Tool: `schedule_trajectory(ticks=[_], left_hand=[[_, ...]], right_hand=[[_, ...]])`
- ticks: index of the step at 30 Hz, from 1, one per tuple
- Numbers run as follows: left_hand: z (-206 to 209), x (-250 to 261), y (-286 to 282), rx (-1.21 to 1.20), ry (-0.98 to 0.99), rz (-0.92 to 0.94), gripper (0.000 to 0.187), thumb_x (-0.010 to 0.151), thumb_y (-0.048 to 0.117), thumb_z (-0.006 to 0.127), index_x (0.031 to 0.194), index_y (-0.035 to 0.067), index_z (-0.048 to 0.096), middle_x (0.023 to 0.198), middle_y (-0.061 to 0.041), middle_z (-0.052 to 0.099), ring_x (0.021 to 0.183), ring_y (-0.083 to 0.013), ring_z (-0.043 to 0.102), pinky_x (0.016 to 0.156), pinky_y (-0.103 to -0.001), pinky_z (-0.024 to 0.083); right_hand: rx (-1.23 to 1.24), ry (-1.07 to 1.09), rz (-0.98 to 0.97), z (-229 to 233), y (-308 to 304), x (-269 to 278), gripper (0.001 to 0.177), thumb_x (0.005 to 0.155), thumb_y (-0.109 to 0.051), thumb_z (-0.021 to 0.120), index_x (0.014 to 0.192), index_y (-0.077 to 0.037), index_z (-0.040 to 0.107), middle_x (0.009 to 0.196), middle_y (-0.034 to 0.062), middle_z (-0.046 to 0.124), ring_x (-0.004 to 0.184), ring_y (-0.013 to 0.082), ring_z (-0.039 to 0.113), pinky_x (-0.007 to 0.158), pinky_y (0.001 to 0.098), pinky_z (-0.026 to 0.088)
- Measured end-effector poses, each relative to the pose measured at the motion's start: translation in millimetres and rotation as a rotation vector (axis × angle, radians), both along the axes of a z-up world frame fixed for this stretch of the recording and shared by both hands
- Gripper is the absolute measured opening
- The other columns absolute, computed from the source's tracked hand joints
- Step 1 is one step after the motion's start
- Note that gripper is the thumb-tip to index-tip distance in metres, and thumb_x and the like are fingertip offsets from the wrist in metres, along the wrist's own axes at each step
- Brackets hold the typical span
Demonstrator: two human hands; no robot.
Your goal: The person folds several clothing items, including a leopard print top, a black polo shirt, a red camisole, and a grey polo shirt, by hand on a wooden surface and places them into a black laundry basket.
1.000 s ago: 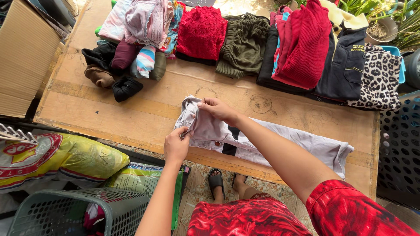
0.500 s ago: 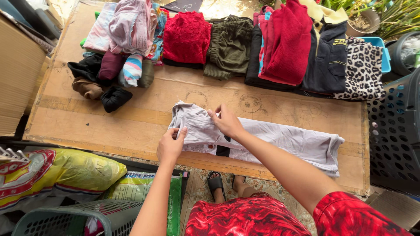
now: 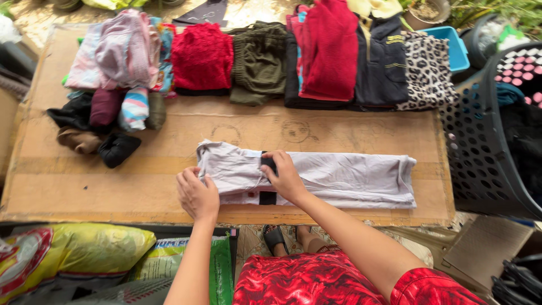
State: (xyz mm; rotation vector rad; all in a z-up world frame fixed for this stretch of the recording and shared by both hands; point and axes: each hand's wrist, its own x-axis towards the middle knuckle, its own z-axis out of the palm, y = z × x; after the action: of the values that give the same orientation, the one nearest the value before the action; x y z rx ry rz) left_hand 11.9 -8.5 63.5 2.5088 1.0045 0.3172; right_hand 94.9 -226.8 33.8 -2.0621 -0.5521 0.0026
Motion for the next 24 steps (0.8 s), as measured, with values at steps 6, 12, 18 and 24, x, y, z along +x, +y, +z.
schedule_trajectory(ticks=[6, 12, 18, 24], left_hand=[[-34, 26, -42, 0.021, -0.115, -0.595, 0.060, 0.106, 0.051, 0.048, 0.152, 0.013, 0.048, 0.157, -0.010, 0.046, 0.151, -0.0320, 0.038, 0.126, -0.049, 0.027], [-76, 47, -45, 0.057, 0.125, -0.563, 0.083, 0.097, 0.072, 0.030, 0.164, 0.025, 0.021, 0.172, -0.008, 0.008, 0.158, -0.0324, -0.002, 0.124, -0.053, -0.003], [-77, 46, -46, 0.053, 0.083, -0.557, 0.081, 0.098, 0.070, 0.034, 0.163, 0.023, 0.024, 0.172, -0.010, 0.012, 0.158, -0.0339, 0.001, 0.124, -0.054, -0.001], [-70, 45, -49, 0.056, 0.051, -0.567, 0.079, 0.099, 0.068, 0.036, 0.162, 0.021, 0.028, 0.172, -0.013, 0.016, 0.158, -0.0361, 0.005, 0.125, -0.055, 0.001]], right_hand=[[-0.533, -0.170, -0.079, -19, -95, 0, 0.059, 0.104, -0.044, 0.048, 0.153, -0.011, 0.042, 0.161, 0.0106, 0.040, 0.150, 0.0306, 0.030, 0.118, 0.0473, 0.026], [-0.798, -0.161, -0.347, -36, -245, 8, 0.061, 0.109, -0.049, 0.027, 0.161, -0.018, 0.032, 0.168, 0.0073, 0.029, 0.155, 0.0273, 0.022, 0.124, 0.0440, 0.016], [-0.721, -0.174, -0.525, 7, -322, 13, 0.041, 0.100, -0.026, 0.058, 0.138, -0.011, 0.059, 0.137, 0.0105, 0.059, 0.126, 0.0289, 0.051, 0.106, 0.0451, 0.039], [-0.466, 0.043, -0.653, -9, -351, 29, 0.023, 0.096, -0.025, 0.072, 0.099, -0.002, 0.067, 0.103, 0.0120, 0.067, 0.096, 0.0284, 0.063, 0.086, 0.0400, 0.049]])
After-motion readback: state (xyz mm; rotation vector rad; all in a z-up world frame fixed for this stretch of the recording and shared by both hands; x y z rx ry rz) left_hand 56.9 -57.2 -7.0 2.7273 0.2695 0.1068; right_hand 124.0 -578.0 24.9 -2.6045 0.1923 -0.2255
